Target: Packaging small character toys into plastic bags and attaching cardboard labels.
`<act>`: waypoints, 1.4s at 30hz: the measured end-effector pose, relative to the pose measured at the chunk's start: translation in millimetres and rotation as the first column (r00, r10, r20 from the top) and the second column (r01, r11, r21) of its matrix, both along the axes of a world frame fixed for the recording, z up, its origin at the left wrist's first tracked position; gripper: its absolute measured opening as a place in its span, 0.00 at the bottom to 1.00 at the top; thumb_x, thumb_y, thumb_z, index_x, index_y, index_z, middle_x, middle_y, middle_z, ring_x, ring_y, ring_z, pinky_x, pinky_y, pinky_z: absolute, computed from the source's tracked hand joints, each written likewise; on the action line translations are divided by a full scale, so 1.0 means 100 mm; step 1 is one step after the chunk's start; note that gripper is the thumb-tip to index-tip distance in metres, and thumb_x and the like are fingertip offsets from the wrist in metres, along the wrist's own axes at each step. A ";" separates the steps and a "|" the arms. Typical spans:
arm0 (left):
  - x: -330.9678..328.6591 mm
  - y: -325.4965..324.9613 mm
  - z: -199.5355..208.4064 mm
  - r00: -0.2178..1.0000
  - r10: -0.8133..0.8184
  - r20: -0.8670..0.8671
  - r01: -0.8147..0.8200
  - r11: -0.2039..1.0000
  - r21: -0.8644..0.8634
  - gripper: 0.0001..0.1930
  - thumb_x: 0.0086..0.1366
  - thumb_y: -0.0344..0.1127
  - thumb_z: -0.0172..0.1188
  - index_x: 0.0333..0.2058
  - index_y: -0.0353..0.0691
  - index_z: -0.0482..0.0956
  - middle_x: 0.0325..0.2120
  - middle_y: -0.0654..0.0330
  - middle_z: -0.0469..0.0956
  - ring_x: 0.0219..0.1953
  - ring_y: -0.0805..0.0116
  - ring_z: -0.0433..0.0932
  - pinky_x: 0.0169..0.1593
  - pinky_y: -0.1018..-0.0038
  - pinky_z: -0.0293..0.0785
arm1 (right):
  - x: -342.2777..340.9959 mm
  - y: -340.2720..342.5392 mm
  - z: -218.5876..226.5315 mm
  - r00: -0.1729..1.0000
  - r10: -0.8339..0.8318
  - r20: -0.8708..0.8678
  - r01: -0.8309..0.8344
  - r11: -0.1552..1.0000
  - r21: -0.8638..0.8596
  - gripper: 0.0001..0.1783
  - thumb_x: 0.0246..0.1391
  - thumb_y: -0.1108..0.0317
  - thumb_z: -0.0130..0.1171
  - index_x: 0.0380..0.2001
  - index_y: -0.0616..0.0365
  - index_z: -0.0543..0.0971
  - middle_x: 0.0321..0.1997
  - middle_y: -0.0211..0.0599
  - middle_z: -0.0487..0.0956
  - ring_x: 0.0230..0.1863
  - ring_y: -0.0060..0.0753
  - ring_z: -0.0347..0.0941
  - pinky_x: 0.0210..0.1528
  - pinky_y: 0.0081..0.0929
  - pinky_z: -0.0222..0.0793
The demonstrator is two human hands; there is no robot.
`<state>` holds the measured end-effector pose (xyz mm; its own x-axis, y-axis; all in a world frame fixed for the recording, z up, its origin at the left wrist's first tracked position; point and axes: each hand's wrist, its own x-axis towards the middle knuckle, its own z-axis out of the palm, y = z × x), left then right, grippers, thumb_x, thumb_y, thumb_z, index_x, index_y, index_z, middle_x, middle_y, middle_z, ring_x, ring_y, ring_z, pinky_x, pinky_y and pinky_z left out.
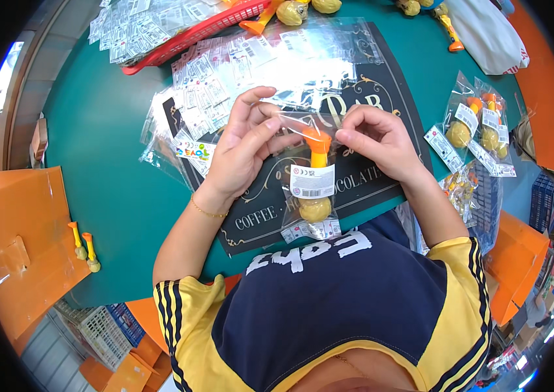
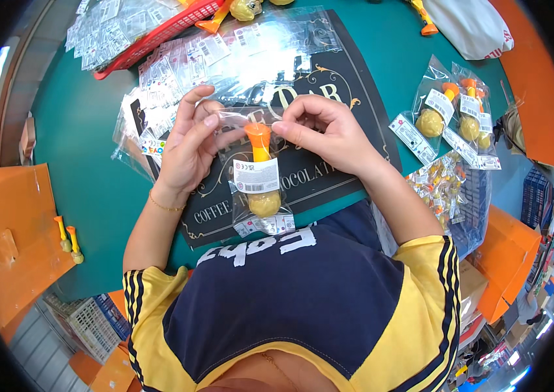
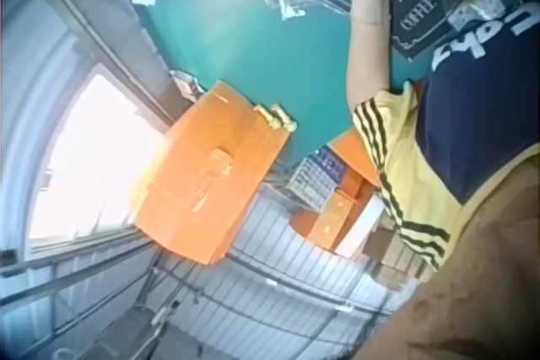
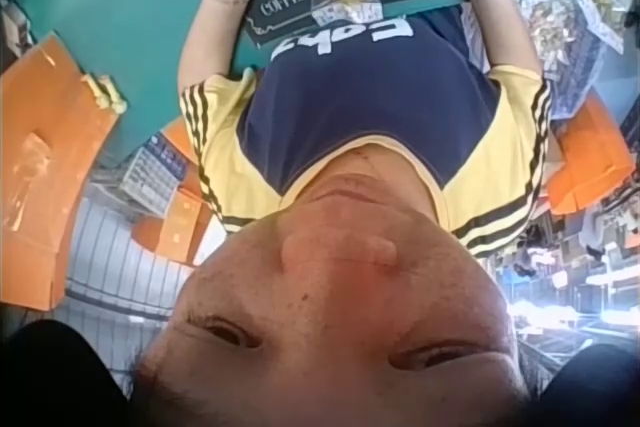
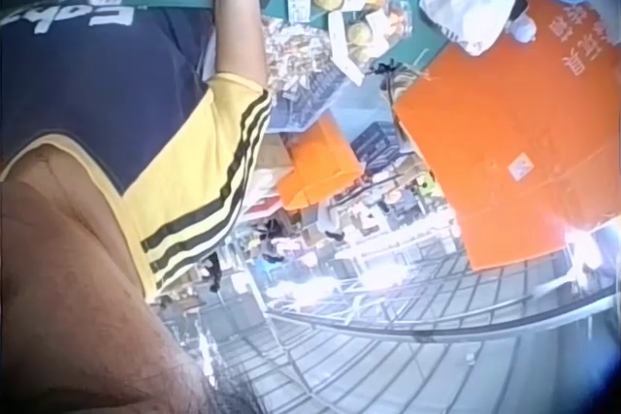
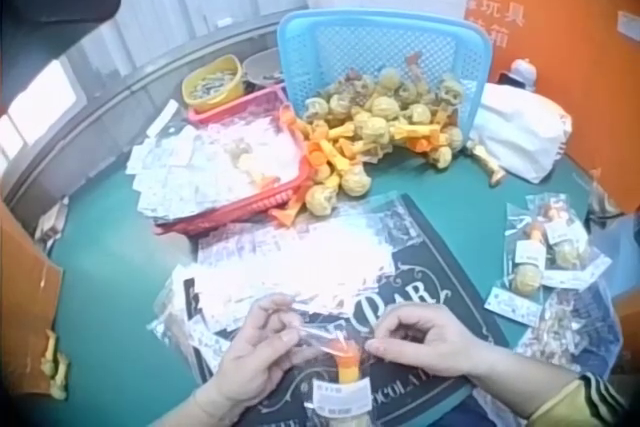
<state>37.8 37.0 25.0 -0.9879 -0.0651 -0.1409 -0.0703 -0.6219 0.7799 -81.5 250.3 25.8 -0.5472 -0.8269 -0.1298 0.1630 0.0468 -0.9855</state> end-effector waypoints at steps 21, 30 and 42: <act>0.06 0.10 -0.01 0.971 0.021 0.238 0.007 0.993 -0.116 0.17 0.64 0.28 0.58 0.51 0.34 0.71 0.33 0.65 0.76 0.35 0.78 0.76 0.42 0.79 0.74 | -0.08 0.01 0.05 0.982 -0.019 0.187 0.042 0.992 -0.116 0.12 0.52 0.77 0.63 0.35 0.54 0.69 0.33 0.25 0.71 0.31 0.13 0.68 0.33 0.12 0.65; 0.06 0.15 0.09 0.992 -0.036 0.124 0.053 0.989 -0.138 0.24 0.63 0.31 0.59 0.57 0.37 0.63 0.37 0.62 0.74 0.36 0.75 0.76 0.44 0.77 0.73 | -0.02 0.00 0.05 0.994 -0.045 0.098 0.055 0.993 -0.108 0.12 0.53 0.77 0.63 0.34 0.54 0.69 0.34 0.23 0.71 0.35 0.11 0.68 0.37 0.12 0.65; 0.03 0.19 0.05 0.994 0.100 0.052 -0.079 0.947 -0.312 0.07 0.67 0.35 0.58 0.36 0.38 0.72 0.19 0.72 0.70 0.19 0.88 0.62 0.22 0.86 0.54 | 0.02 -0.01 0.12 0.986 0.017 0.167 0.003 0.993 -0.119 0.13 0.52 0.80 0.61 0.33 0.54 0.67 0.33 0.27 0.70 0.28 0.15 0.68 0.31 0.15 0.65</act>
